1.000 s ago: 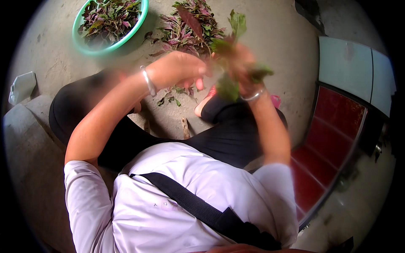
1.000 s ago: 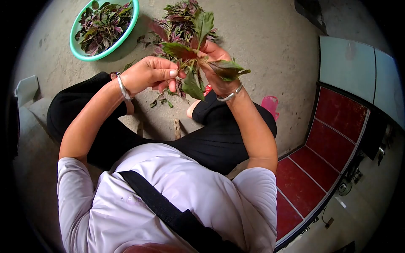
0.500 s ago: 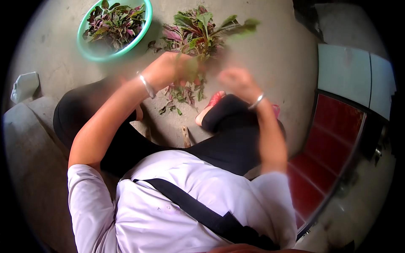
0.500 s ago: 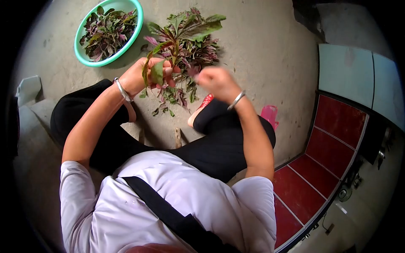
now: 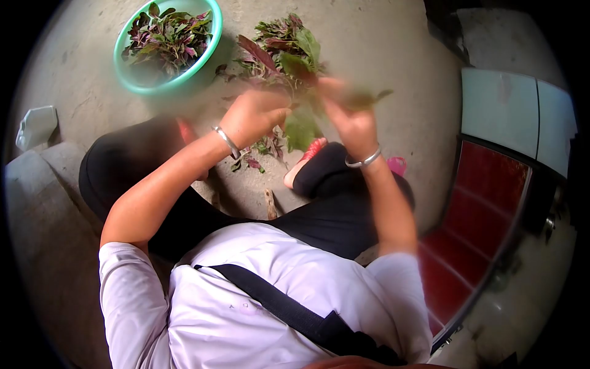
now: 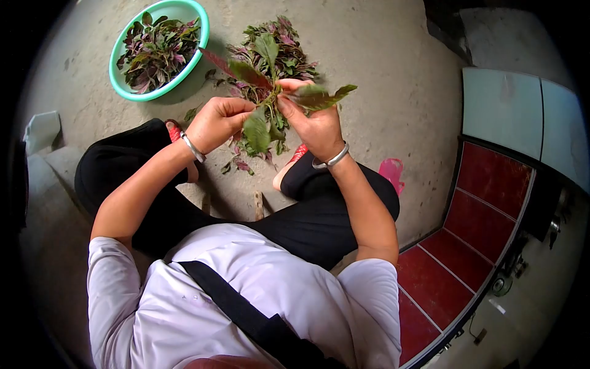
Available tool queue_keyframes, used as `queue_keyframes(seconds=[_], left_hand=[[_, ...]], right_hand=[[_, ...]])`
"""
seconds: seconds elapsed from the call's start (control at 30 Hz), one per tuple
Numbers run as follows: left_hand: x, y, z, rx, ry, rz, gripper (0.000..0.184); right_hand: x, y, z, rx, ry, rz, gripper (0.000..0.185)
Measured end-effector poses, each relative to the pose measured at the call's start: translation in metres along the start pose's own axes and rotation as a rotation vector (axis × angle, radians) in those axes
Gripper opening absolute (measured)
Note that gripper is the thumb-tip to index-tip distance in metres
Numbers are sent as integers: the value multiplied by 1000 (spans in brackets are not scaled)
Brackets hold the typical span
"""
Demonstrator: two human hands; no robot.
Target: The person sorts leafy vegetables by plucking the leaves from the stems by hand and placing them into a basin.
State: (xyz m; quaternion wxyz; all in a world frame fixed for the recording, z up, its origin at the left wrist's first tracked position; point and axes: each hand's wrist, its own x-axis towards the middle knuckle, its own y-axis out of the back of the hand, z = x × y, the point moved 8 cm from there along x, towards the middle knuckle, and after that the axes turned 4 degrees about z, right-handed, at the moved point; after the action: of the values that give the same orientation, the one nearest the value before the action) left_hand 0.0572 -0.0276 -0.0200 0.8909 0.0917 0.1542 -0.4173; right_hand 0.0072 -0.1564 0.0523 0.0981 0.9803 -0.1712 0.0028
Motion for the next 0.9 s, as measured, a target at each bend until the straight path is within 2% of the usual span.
queue_keyframes(seconds=[0.1, 0.2, 0.3, 0.33, 0.43, 0.73, 0.83, 0.9], left_hand=[[-3, -1, 15, 160, -81, -28, 18], [1, -3, 7, 144, -236, 0, 18], [6, -9, -11, -346, 3, -67, 20], [5, -9, -10, -372, 63, -83, 20], [2, -9, -4, -264, 92, -122, 17], [9, -11, -15, -420, -19, -32, 12], [-1, -6, 8, -225, -11, -84, 12], [0, -10, 8, -258, -45, -120, 14]], right_hand=[[-3, 0, 5, -33, 31, -28, 16], [-5, 0, 3, 22, 34, 11, 14], [-7, 1, 10, 78, -11, 36, 12], [-8, 1, 16, 95, -35, 38, 12], [-11, 2, 21, 65, -47, 49, 12], [-12, -7, -6, -193, 103, 13, 14], [-16, -16, -17, -467, 388, -48, 14], [-14, -14, -9, -330, 325, -46, 15]])
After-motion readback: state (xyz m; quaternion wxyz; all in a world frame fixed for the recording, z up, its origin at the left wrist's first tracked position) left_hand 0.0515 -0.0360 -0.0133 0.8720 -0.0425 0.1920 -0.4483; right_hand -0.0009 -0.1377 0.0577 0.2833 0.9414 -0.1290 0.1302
